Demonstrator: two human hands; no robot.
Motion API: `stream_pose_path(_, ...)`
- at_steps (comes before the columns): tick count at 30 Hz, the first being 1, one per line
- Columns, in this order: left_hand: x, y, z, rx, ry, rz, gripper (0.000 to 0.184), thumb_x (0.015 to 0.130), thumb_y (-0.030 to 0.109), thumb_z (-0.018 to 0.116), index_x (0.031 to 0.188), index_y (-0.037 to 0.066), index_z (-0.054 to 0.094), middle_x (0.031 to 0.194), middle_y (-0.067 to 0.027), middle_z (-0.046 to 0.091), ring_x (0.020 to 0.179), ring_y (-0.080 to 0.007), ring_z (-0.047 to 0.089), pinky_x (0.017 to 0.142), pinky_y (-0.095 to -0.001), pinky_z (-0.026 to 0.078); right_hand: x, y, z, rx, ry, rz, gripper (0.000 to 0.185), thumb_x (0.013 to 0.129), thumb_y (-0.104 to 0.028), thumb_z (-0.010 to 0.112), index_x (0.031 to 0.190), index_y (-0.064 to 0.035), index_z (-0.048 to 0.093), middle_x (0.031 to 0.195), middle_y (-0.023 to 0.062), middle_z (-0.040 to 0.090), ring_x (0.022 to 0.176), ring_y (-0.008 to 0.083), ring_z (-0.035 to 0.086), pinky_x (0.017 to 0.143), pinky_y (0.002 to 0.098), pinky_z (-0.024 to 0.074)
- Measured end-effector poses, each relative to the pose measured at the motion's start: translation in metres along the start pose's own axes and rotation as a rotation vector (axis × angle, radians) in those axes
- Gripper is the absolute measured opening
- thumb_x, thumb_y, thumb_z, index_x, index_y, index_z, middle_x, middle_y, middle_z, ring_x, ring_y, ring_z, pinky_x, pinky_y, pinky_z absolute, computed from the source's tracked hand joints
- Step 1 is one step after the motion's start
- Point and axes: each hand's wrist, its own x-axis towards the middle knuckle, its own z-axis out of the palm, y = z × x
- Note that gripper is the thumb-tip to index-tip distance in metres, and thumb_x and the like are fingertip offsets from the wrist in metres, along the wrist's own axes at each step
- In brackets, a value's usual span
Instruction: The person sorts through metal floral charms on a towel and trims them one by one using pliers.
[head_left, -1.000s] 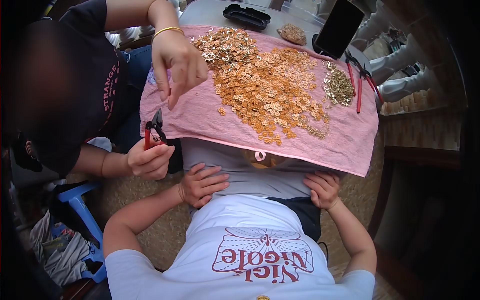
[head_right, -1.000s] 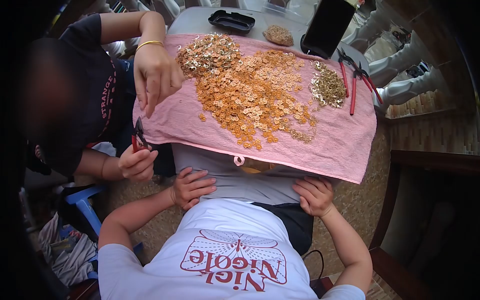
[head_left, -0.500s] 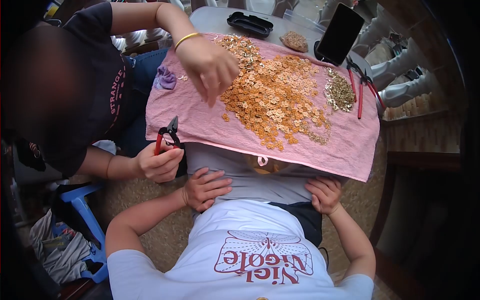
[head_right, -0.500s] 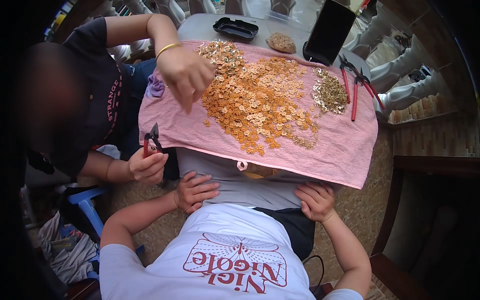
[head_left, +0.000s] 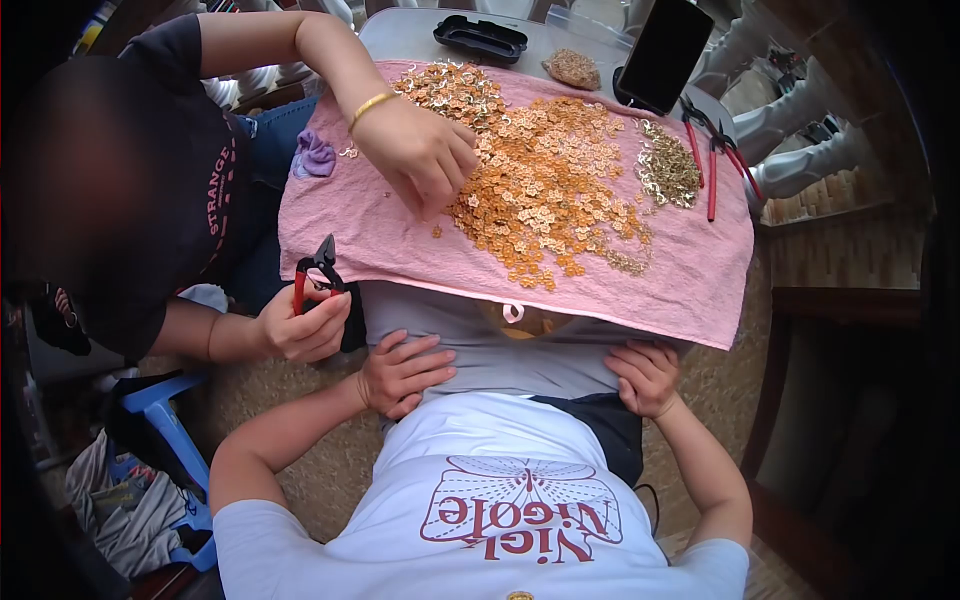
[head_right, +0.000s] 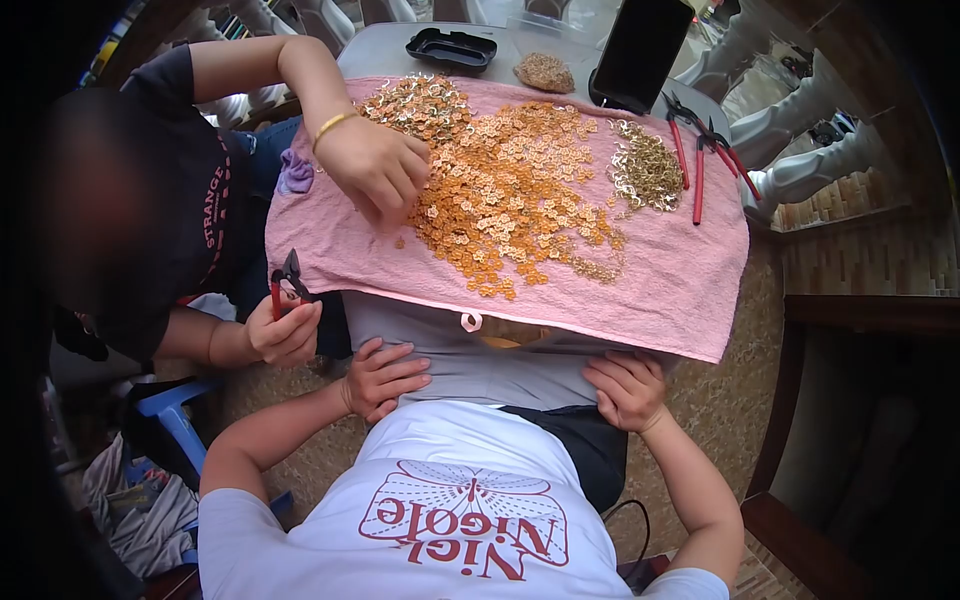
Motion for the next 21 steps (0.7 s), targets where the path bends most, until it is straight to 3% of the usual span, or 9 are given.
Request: stream_pose_path(21, -0.0017, -0.0018, 0.0025, 0.045, -0.019, 0.013, 0.054, 0.092, 0.035, 0.038, 0.133, 0.016, 0.067, 0.143, -0.0027, 0.061, 0.134, -0.0237, 0.051, 0.122, -0.0450, 0.012, -0.0023, 0.0017, 0.0036, 0.012, 0.005, 0.006, 0.030, 0.088, -0.025, 0.059, 0.110, -0.0167, 0.077, 0.115, -0.0023, 0.074, 0.106, 0.0183, 0.066, 0.105, 0.0348, 0.0379)
